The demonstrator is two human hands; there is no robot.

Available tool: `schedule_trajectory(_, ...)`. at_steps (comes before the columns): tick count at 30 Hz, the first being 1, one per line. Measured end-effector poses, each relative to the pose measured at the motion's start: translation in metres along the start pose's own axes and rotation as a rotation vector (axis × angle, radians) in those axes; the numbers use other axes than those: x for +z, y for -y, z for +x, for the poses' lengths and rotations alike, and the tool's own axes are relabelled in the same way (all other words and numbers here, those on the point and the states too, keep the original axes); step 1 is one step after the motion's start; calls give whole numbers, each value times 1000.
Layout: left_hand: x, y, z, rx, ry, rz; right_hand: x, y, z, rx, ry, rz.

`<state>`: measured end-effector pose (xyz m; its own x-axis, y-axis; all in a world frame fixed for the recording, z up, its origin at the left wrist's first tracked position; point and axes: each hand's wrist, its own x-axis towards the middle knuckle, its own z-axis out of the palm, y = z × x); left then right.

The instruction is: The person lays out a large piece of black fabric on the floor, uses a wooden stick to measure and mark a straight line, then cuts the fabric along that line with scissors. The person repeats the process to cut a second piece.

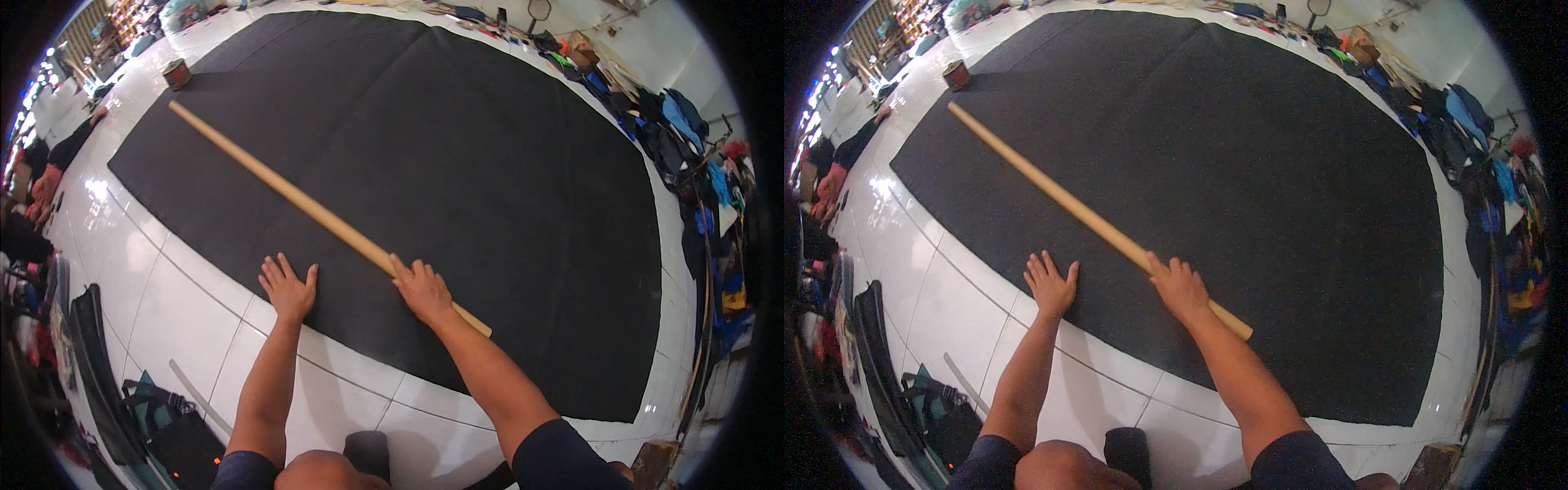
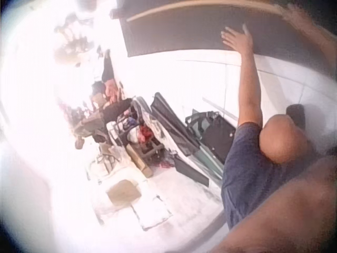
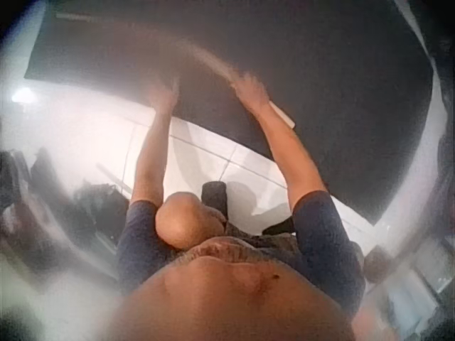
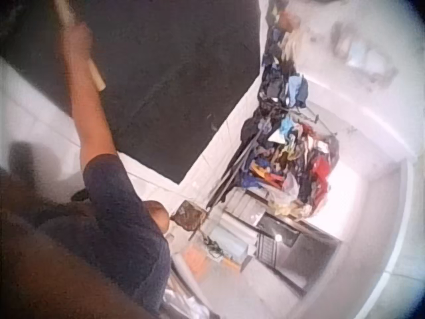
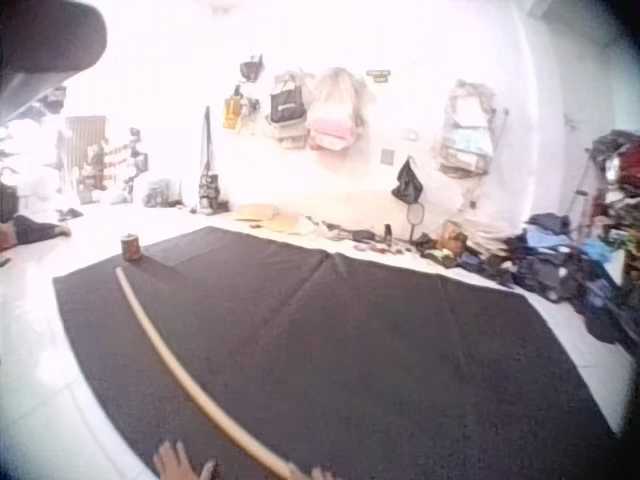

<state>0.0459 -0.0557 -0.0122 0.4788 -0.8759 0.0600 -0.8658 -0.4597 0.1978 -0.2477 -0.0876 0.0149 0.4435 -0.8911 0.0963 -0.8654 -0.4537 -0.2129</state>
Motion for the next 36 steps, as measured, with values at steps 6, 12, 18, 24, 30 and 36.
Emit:
schedule_trajectory(6,7,-3,-3,-22,67,40,-5,-65,76,348,39,-2)
schedule_trajectory(12,10,3,-2,-18,61,70,-27,-163,92,650,-25,-39)
schedule_trajectory(18,10,-2,-2,-22,74,109,-56,-253,-15,883,-47,-197)
schedule_trajectory(24,11,1,-4,7,23,98,-70,-301,-174,1108,-62,-307)
schedule_trajectory(30,14,-23,-41,264,112,91,-80,-330,-298,1258,-123,-215)
schedule_trajectory(36,12,-56,-122,368,219,35,-105,-239,-293,1203,-254,81)
